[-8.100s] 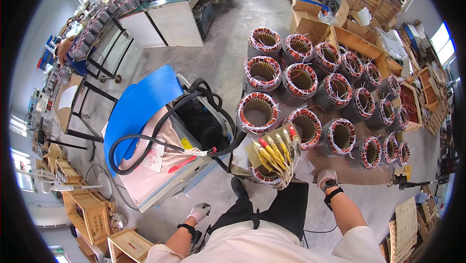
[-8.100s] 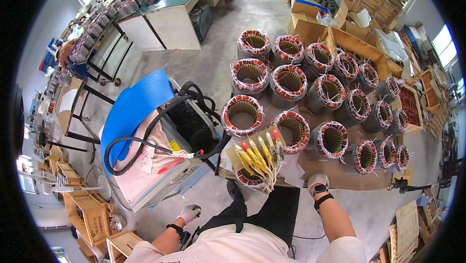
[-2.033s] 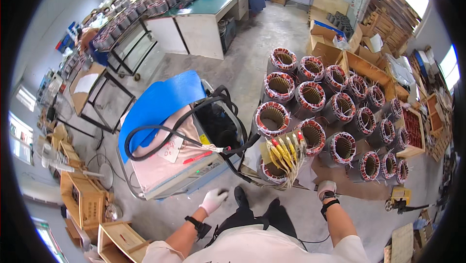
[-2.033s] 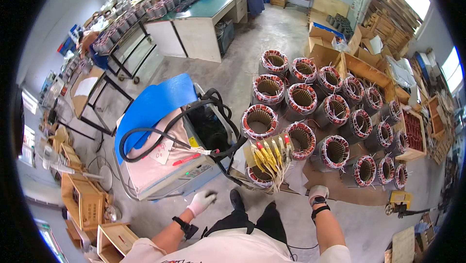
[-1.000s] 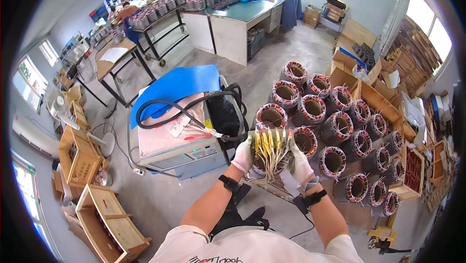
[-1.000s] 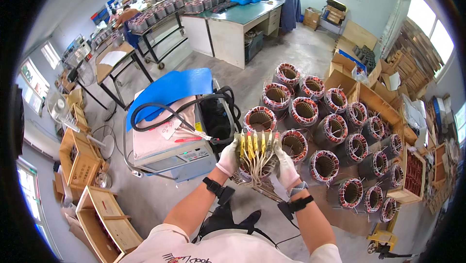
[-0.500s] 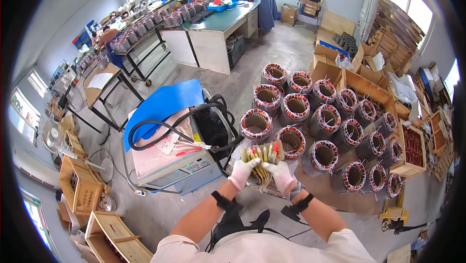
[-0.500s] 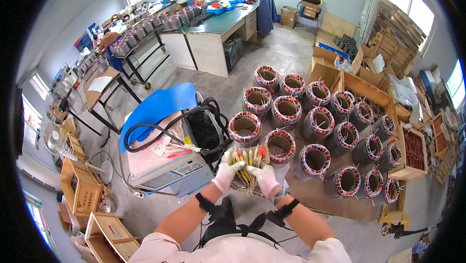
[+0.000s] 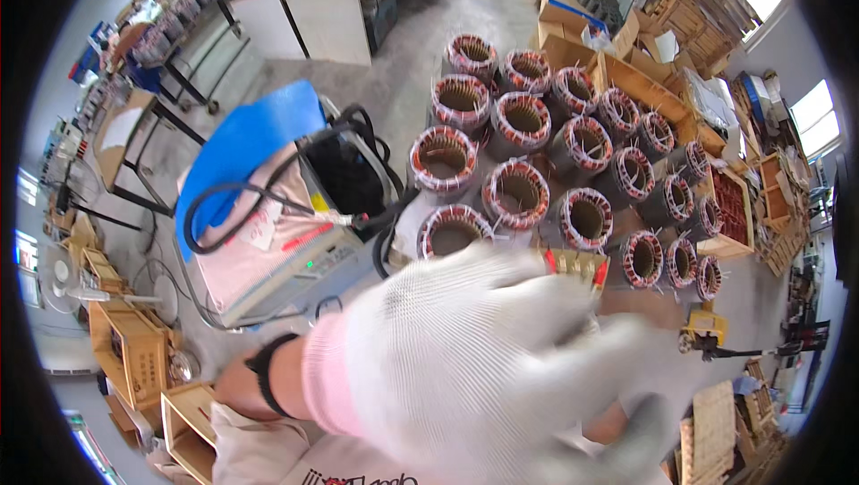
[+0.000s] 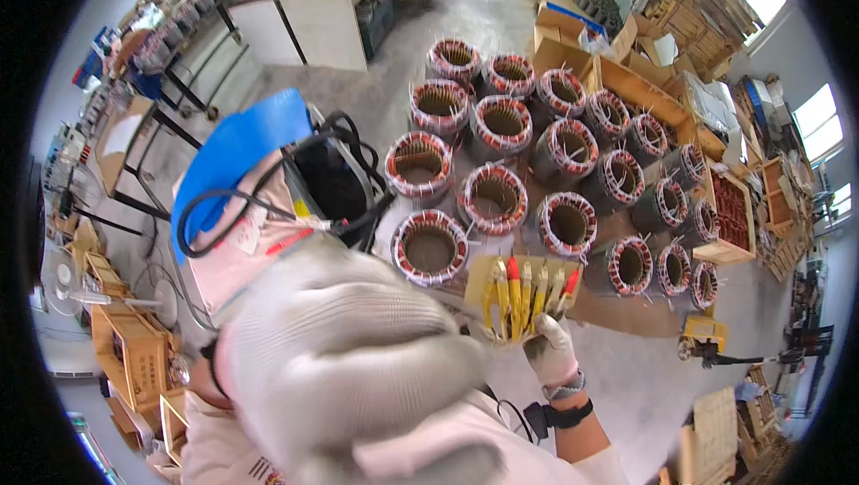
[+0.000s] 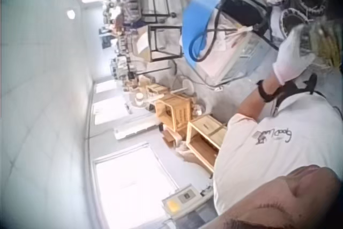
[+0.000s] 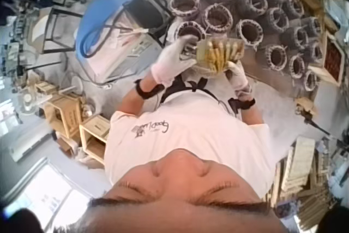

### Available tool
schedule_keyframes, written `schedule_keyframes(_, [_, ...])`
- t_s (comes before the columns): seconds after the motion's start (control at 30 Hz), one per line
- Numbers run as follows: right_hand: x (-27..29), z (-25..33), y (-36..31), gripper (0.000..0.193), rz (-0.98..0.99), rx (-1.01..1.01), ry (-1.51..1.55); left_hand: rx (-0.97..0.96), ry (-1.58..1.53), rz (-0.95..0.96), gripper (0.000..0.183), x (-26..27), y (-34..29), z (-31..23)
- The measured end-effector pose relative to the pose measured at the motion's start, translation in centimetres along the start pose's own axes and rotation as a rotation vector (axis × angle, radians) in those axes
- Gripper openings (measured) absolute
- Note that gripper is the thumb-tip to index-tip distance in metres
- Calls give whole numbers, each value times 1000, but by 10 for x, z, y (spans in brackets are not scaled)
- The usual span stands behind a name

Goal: Inspecting and organizing motor stators on a production table.

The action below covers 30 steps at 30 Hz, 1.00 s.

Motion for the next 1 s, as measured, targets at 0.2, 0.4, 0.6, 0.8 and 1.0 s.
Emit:
schedule_keyframes(0.2, [-32, -33, 12, 63, -14, -41, 9, 193, 166, 239, 25, 25, -53, 3])
schedule_keyframes(0.4, [-56, -43, 31, 65, -17, -11, 24, 187, 212, 180, 23, 53, -52, -1])
schedule_keyframes(0.6, [-77, -46, 45, 66, -12, 30, 3, 166, 269, 80, 20, 77, -68, -15])
schedule_keyframes(0.8, [-108, -38, 43, 66, 41, -33, 73, 174, 341, 22, 18, 93, -77, -32])
schedule_keyframes(1.0, [-97, -59, 49, 68, 38, 47, 40, 144, 412, 5, 15, 103, -73, -38])
Point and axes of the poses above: each hand's wrist, its own y-axis towards the middle knuckle, its own x-axis out of the back of the hand, z = x × y, the point moved 4 cm from there along y, towards the middle knuckle, and after that the axes turned 7 degrees about -y, right-handed, at the moved point
